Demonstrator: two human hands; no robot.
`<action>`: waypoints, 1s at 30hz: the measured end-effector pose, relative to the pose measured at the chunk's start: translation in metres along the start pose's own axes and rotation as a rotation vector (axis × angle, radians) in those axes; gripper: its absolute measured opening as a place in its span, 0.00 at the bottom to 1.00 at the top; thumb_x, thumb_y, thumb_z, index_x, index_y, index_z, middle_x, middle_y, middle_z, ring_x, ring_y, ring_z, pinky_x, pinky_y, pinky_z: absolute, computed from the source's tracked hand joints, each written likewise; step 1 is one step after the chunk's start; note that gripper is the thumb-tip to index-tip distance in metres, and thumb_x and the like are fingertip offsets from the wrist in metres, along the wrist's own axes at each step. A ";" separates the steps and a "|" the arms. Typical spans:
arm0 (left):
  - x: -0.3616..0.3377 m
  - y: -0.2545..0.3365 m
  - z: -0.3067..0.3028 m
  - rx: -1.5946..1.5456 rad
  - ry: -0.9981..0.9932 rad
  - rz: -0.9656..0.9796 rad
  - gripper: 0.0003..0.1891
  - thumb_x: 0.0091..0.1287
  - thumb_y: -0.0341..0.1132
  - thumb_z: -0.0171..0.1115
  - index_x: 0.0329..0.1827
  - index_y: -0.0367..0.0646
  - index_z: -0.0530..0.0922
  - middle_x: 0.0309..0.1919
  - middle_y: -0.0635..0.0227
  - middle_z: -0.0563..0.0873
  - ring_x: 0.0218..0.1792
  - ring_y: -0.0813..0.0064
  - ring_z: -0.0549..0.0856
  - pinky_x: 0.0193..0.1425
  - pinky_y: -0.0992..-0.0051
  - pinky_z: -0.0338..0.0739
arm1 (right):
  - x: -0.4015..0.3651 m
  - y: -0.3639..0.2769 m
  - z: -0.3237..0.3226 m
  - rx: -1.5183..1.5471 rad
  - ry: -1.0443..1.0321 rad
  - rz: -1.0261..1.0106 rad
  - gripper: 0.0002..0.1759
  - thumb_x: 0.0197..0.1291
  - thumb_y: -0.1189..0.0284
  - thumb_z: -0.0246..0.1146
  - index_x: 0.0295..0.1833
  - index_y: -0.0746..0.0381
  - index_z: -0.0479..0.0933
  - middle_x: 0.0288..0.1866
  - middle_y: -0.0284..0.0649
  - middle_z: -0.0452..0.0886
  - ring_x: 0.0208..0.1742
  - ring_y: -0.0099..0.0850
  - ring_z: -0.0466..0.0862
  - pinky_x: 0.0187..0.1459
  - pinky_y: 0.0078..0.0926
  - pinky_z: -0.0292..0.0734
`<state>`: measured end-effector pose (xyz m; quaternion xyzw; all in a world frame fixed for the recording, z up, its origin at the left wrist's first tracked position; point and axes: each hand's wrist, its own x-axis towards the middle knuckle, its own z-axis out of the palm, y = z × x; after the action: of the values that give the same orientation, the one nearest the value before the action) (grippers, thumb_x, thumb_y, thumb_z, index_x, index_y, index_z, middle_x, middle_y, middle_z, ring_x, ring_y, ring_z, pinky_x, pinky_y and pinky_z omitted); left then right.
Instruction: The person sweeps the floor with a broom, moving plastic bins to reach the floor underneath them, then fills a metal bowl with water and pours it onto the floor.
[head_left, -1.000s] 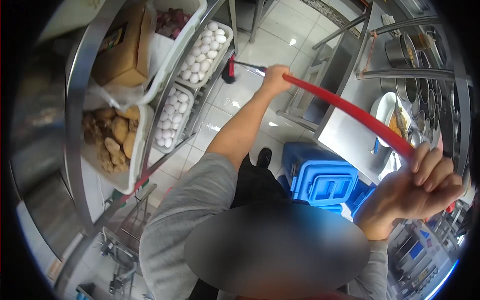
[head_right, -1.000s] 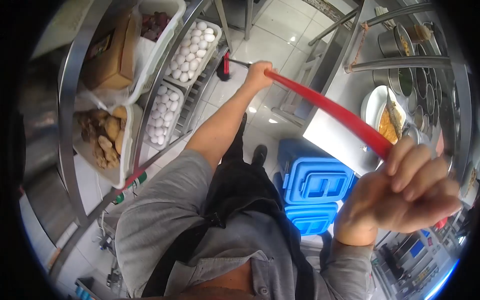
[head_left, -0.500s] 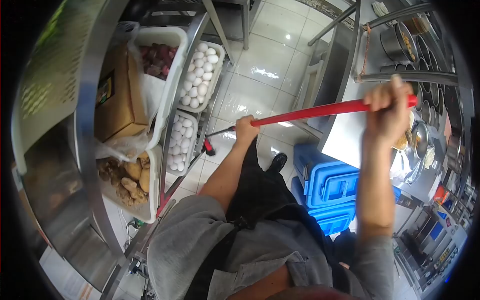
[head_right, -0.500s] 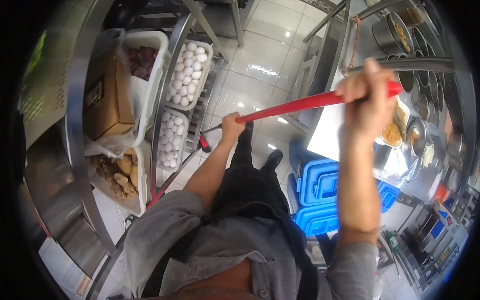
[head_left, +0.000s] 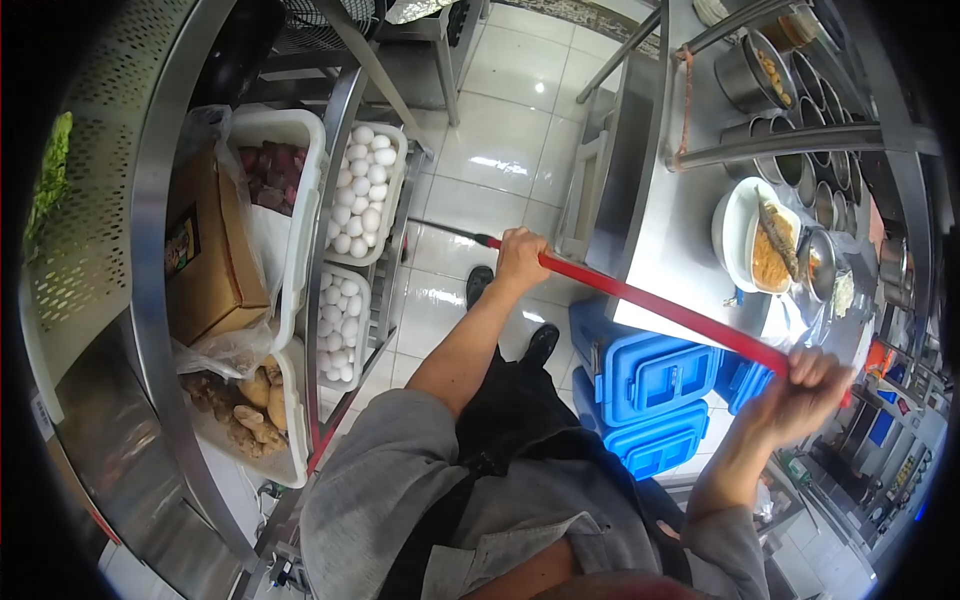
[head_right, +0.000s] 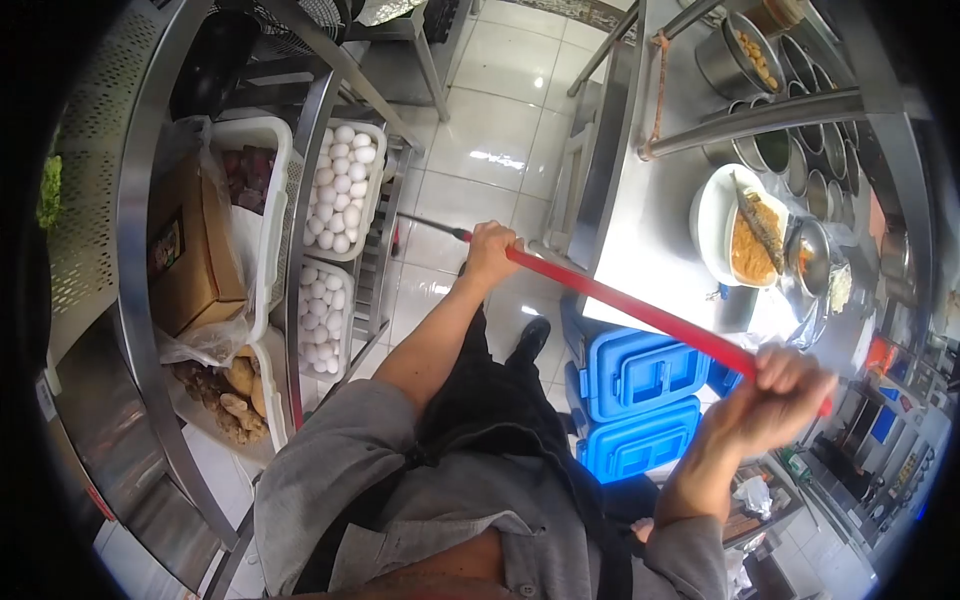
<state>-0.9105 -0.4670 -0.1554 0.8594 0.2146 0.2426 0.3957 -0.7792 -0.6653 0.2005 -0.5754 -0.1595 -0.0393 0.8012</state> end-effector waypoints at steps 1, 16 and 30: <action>0.007 0.006 0.002 0.005 0.083 -0.052 0.10 0.47 0.29 0.64 0.14 0.43 0.71 0.19 0.62 0.79 0.28 0.58 0.77 0.37 0.61 0.69 | -0.002 -0.009 0.005 -0.020 -0.108 -0.062 0.20 0.71 0.65 0.47 0.23 0.55 0.58 0.16 0.29 0.58 0.16 0.21 0.62 0.22 0.21 0.63; 0.116 0.007 -0.020 -0.304 0.415 -0.189 0.18 0.53 0.31 0.66 0.15 0.39 0.64 0.15 0.56 0.72 0.22 0.53 0.73 0.28 0.57 0.65 | 0.003 -0.040 0.185 0.124 -1.118 -0.360 0.16 0.61 0.68 0.55 0.22 0.56 0.60 0.14 0.28 0.65 0.14 0.19 0.70 0.13 0.16 0.63; 0.235 0.010 -0.067 -0.295 0.231 -0.103 0.14 0.58 0.41 0.67 0.31 0.41 0.75 0.29 0.62 0.80 0.33 0.62 0.79 0.40 0.70 0.74 | -0.004 0.123 0.195 -0.472 -0.953 -0.327 0.12 0.52 0.83 0.59 0.22 0.67 0.64 0.22 0.42 0.72 0.25 0.34 0.75 0.37 0.27 0.75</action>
<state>-0.7624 -0.3025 -0.0511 0.7464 0.2647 0.3478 0.5018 -0.7935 -0.4421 0.1436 -0.6612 -0.5783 0.0666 0.4732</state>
